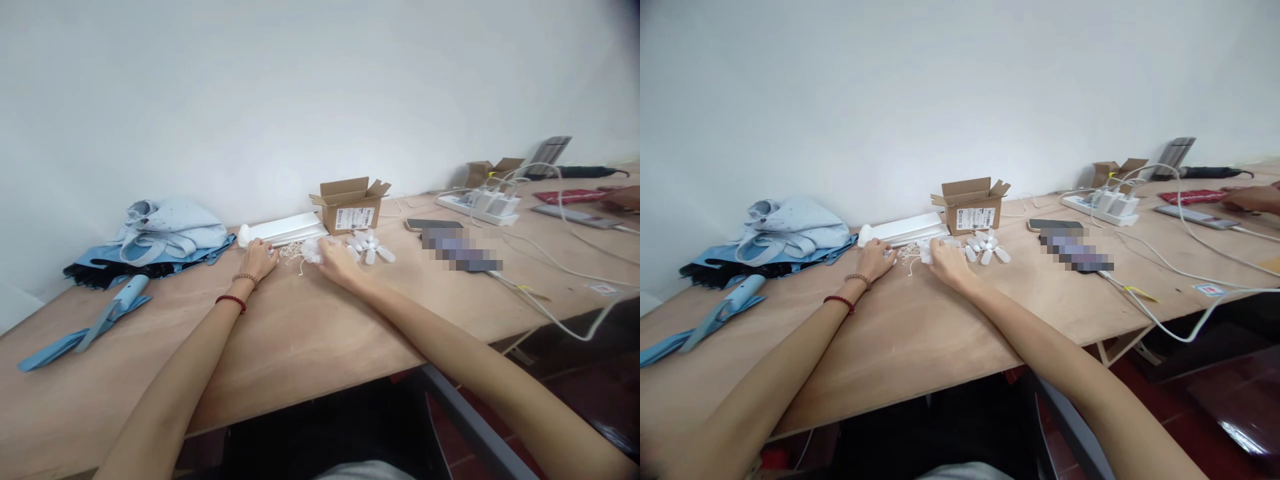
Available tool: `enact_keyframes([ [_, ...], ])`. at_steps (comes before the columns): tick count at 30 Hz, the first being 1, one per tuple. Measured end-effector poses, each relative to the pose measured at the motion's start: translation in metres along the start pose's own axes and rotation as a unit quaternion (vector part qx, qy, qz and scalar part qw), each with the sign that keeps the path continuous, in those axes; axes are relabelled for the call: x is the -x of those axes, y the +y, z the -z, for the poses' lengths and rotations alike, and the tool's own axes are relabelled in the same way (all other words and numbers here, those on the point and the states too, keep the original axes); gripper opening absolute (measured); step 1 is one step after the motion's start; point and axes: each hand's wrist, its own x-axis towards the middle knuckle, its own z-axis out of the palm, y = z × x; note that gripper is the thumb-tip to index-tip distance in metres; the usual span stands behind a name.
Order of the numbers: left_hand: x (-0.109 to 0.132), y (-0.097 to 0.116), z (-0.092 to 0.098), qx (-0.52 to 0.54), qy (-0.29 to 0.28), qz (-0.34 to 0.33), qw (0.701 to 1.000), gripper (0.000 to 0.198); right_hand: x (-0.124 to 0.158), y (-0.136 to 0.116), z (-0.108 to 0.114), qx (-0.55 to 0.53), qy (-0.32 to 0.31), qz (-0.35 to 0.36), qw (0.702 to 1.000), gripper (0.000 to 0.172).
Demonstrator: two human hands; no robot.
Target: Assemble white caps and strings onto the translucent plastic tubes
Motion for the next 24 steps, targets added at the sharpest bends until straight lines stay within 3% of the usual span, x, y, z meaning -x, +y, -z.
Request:
enact_keyframes([
  [12, 0.003, 0.000, 0.006, 0.071, 0.034, -0.017, 0.997, 0.026, 0.000, 0.001, 0.000, -0.007, -0.012, -0.001, 1.000, 0.029],
  [17, 0.001, 0.004, 0.020, 0.146, 0.062, -0.019, 0.987, 0.027, -0.002, 0.004, -0.003, -0.002, -0.006, -0.005, 1.000, 0.029],
  [21, 0.003, 0.023, 0.046, 0.229, 0.041, -0.028, 0.972, 0.034, -0.002, 0.006, -0.003, 0.005, 0.001, -0.001, 1.000, 0.028],
  [24, 0.015, 0.049, 0.060, 0.277, -0.021, -0.112, 0.954, 0.057, -0.001, 0.006, 0.000, 0.016, -0.006, 0.014, 1.000, 0.029],
])
